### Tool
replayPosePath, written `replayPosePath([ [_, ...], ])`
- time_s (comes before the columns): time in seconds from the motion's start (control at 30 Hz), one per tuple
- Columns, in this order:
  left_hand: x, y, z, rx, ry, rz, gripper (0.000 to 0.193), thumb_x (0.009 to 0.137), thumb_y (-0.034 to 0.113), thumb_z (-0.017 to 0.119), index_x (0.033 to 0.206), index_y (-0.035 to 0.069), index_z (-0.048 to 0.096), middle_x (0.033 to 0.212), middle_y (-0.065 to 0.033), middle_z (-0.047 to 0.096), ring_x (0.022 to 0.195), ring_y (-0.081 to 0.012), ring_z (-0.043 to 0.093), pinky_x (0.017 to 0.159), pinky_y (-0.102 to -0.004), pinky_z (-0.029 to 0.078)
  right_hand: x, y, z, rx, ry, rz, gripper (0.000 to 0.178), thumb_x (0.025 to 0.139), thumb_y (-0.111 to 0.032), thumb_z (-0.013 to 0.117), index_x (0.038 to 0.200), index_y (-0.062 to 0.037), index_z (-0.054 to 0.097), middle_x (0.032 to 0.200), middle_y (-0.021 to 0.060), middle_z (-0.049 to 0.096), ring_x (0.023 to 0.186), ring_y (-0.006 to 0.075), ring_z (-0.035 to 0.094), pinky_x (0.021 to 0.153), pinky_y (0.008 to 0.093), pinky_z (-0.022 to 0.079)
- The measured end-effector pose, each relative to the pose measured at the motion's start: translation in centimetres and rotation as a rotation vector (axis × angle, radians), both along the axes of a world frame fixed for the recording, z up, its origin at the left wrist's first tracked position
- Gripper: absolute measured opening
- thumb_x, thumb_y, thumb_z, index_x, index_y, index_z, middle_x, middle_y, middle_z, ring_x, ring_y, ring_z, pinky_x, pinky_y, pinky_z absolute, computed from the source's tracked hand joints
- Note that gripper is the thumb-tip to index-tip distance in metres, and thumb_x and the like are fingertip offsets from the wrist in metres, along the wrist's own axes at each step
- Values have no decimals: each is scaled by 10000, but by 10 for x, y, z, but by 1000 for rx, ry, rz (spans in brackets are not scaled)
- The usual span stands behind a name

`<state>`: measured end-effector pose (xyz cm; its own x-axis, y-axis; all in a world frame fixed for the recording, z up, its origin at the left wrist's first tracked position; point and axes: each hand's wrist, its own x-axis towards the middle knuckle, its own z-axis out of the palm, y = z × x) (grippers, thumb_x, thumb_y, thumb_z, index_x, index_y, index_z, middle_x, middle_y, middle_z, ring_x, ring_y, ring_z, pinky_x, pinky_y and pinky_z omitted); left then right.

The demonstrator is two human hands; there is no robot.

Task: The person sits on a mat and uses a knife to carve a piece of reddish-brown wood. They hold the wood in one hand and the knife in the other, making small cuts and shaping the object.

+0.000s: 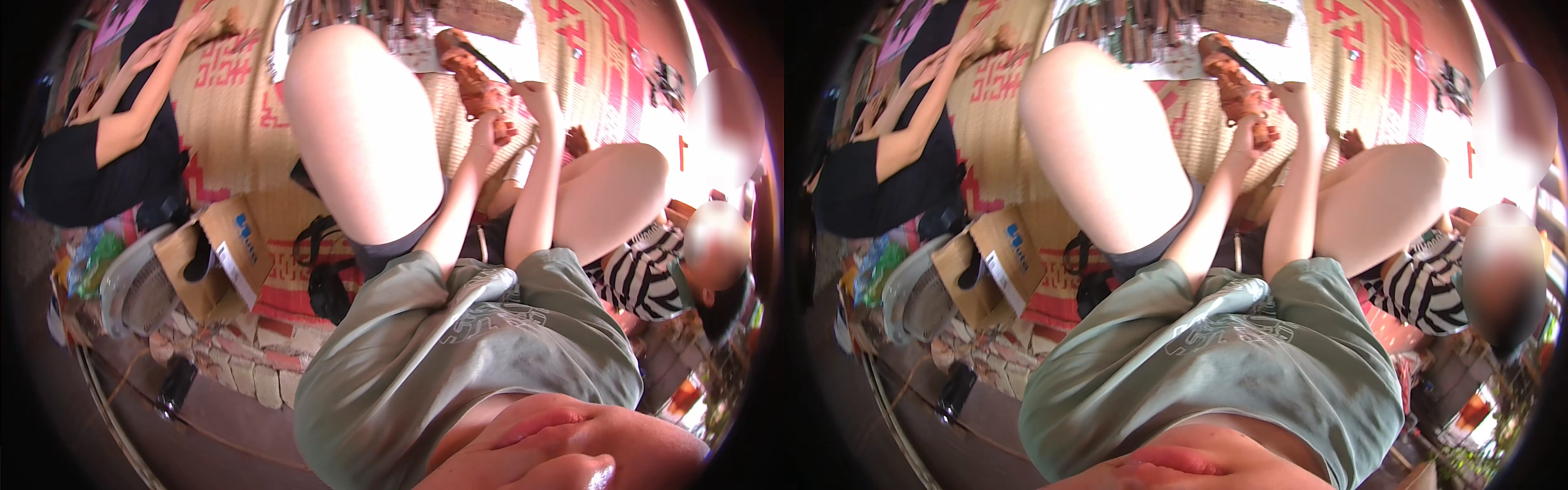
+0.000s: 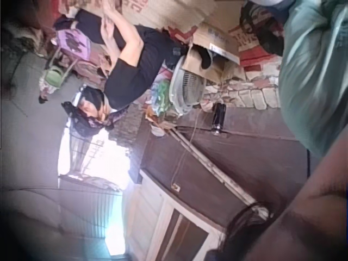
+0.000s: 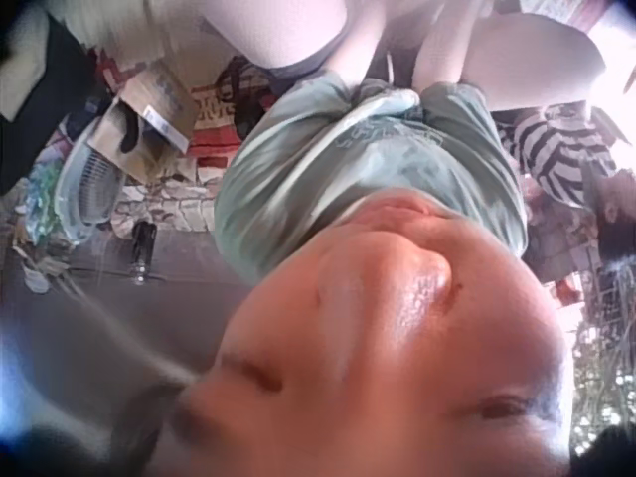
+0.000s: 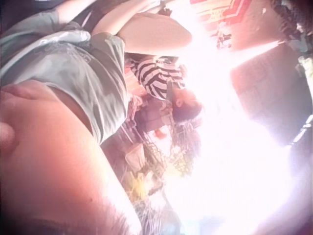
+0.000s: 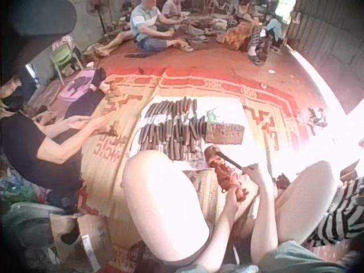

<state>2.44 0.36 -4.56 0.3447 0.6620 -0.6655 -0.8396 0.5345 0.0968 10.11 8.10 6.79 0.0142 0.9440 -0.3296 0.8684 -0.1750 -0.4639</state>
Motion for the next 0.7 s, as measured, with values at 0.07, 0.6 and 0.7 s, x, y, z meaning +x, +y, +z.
replayPosePath([
  [0.07,-9,-3,8,-24,71,-9,182,651,201,586,783,93,525,752,-87,614,629,-239,625,491,-279,449,0,-4,2,-74,81,2,306,742,-375,615,813,-85,682,597,79,573,579,162,550,591,310,441],
  [0.6,-9,-4,19,-68,122,-36,188,653,169,595,768,34,533,742,-98,600,620,-246,625,475,-280,459,16,-6,22,-311,42,-45,247,651,-292,691,730,-58,679,574,53,590,531,124,547,528,279,438],
  [0.7,-9,-4,20,-63,121,-41,184,657,169,592,765,29,540,740,-102,603,616,-244,626,474,-278,461,16,-7,21,-284,75,-59,231,670,-263,700,727,-43,659,539,15,548,479,83,488,458,243,387],
])
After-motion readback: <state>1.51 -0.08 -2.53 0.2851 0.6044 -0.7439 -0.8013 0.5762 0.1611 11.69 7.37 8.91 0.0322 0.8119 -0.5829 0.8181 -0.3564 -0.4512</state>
